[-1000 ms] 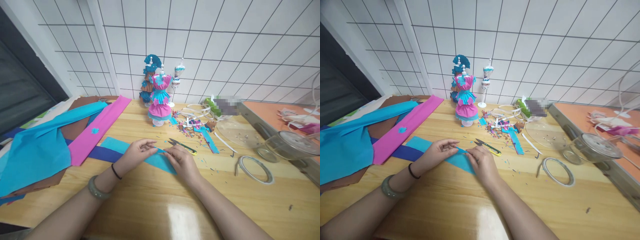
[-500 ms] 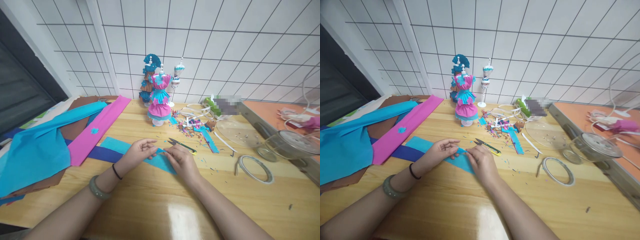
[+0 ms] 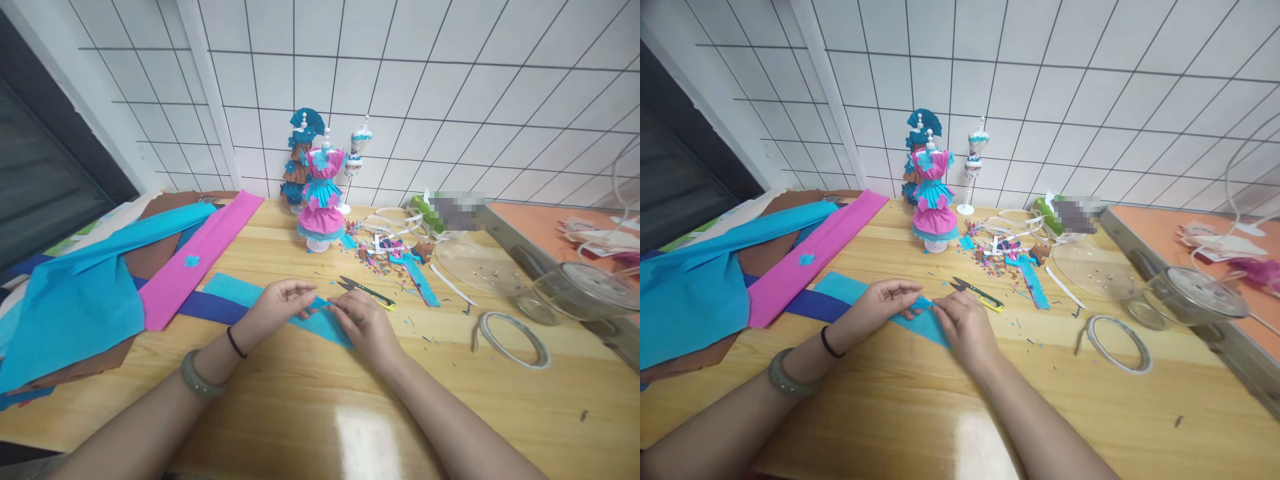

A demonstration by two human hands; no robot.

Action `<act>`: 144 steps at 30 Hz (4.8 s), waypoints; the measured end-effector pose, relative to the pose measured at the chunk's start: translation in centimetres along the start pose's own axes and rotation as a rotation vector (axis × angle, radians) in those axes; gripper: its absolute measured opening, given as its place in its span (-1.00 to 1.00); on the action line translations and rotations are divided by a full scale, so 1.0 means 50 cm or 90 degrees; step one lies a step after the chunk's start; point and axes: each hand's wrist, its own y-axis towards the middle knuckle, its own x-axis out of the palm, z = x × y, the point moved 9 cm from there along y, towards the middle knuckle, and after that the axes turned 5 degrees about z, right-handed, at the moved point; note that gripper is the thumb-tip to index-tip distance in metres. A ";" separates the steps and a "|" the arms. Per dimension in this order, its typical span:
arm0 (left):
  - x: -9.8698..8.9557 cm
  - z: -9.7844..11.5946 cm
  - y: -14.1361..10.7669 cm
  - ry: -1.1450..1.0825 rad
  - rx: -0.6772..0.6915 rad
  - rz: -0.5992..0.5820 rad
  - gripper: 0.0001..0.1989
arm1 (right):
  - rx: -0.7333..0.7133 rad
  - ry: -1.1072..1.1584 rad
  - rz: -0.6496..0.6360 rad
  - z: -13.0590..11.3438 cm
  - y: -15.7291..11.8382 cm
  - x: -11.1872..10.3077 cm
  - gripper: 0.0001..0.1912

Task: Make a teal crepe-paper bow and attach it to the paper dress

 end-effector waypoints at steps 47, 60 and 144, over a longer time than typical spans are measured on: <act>0.006 0.011 -0.004 0.000 0.038 -0.029 -0.54 | -0.019 0.024 -0.007 -0.020 -0.006 0.006 -0.82; 0.001 0.007 0.000 -0.023 -0.006 0.000 -0.44 | 0.040 0.016 0.039 0.006 -0.005 -0.007 -0.84; 0.008 0.086 -0.030 0.570 0.416 -0.013 -0.83 | 0.003 -0.143 -0.122 -0.064 0.029 -0.077 -0.77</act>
